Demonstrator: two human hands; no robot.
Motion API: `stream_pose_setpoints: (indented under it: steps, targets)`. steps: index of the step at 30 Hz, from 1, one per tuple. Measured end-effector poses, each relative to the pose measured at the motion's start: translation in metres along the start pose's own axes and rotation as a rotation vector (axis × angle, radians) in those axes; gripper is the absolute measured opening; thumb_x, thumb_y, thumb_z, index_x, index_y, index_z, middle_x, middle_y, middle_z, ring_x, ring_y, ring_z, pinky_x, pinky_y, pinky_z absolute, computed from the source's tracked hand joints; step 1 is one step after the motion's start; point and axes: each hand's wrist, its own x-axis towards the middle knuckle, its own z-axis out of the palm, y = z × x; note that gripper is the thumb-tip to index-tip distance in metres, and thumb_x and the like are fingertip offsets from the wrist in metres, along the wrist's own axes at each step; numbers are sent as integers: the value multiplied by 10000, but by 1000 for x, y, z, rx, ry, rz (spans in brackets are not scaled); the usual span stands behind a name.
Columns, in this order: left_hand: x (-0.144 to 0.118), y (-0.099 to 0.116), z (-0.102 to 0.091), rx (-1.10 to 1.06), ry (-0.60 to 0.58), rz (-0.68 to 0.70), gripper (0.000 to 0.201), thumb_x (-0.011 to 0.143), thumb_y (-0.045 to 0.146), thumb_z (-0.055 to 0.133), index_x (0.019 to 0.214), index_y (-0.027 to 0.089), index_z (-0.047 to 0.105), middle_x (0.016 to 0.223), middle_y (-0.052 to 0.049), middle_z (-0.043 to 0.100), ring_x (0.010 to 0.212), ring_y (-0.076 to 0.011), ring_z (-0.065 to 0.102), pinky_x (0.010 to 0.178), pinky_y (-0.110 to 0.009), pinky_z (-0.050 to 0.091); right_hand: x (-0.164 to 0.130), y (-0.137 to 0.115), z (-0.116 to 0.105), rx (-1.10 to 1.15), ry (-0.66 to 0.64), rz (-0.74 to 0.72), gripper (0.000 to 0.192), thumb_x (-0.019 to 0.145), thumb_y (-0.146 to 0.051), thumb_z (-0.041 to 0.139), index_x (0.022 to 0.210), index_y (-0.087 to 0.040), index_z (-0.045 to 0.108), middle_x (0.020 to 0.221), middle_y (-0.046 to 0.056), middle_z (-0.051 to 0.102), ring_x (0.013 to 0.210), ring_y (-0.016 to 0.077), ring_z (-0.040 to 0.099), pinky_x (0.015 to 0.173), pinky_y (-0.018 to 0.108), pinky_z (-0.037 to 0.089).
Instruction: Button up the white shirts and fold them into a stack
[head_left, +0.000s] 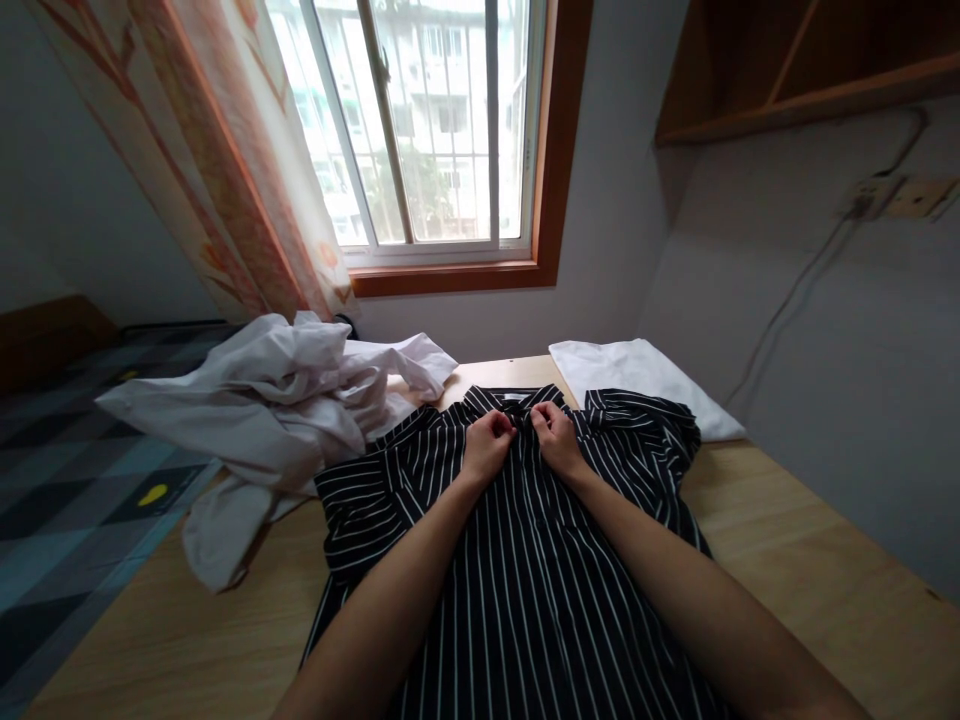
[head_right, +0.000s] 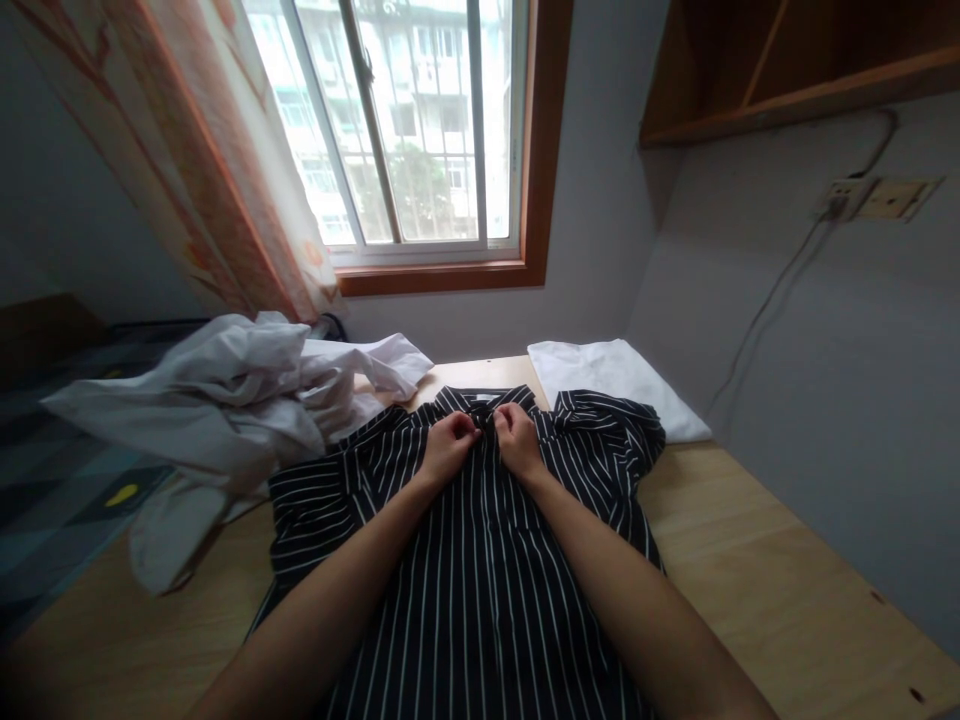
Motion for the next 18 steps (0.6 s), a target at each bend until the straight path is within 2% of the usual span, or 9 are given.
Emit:
stream_pose_setpoints:
  steps: [2,4,7,9,11,13,15,18]
  targets:
    - [1,-1,-2,67,77,-34,89,706,152,619,631,173,577,615,16,595,593,-127,543,625,-251,428,3,4,-1,-29,117,43,255,866,-411,423,792,-199,544,733,43,607,678,198,564,676,324,456]
    - [3,-2,-4,86,136,-63,63,714,156,607,658,175,586,638,8,606,611,-137,552,641,-260,429,6,9,-2,-58,178,79,267,856,-428,414,771,-204,531,714,48,601,676,210,562,680,335,452]
    - [5,0,-7,70,176,-82,32,729,148,584,738,172,603,699,-6,632,650,-146,573,672,-267,443,11,14,-2,-95,172,100,270,835,-441,414,758,-208,526,717,60,611,688,222,571,689,343,448]
    - [3,7,-8,84,163,-65,42,759,168,577,785,169,610,723,-13,640,660,-145,578,677,-266,444,12,16,-2,-107,148,98,267,827,-439,417,762,-207,532,732,65,625,691,220,576,696,341,447]
    - [-4,17,-9,163,75,-30,90,797,253,592,774,170,617,707,-16,637,649,-149,575,661,-269,434,12,16,-1,-107,133,91,269,827,-437,419,765,-204,537,731,61,630,682,213,576,695,337,450]
    - [-13,29,-8,278,-87,-6,196,786,361,644,726,175,628,693,-20,641,646,-161,576,636,-275,419,12,15,-1,-101,129,82,277,835,-439,414,768,-201,538,721,56,625,680,208,573,690,331,453]
    - [-23,37,-7,378,-212,-3,192,746,360,697,706,181,643,709,-24,659,669,-176,590,628,-279,410,11,13,0,-90,123,71,287,847,-444,405,776,-199,538,716,50,617,677,202,569,682,325,456]
    - [-34,37,-5,381,-218,-1,51,751,228,688,735,184,668,753,-23,686,716,-175,612,664,-275,424,7,8,-1,-46,81,60,279,855,-439,414,798,-196,539,726,44,608,663,193,564,667,321,460]
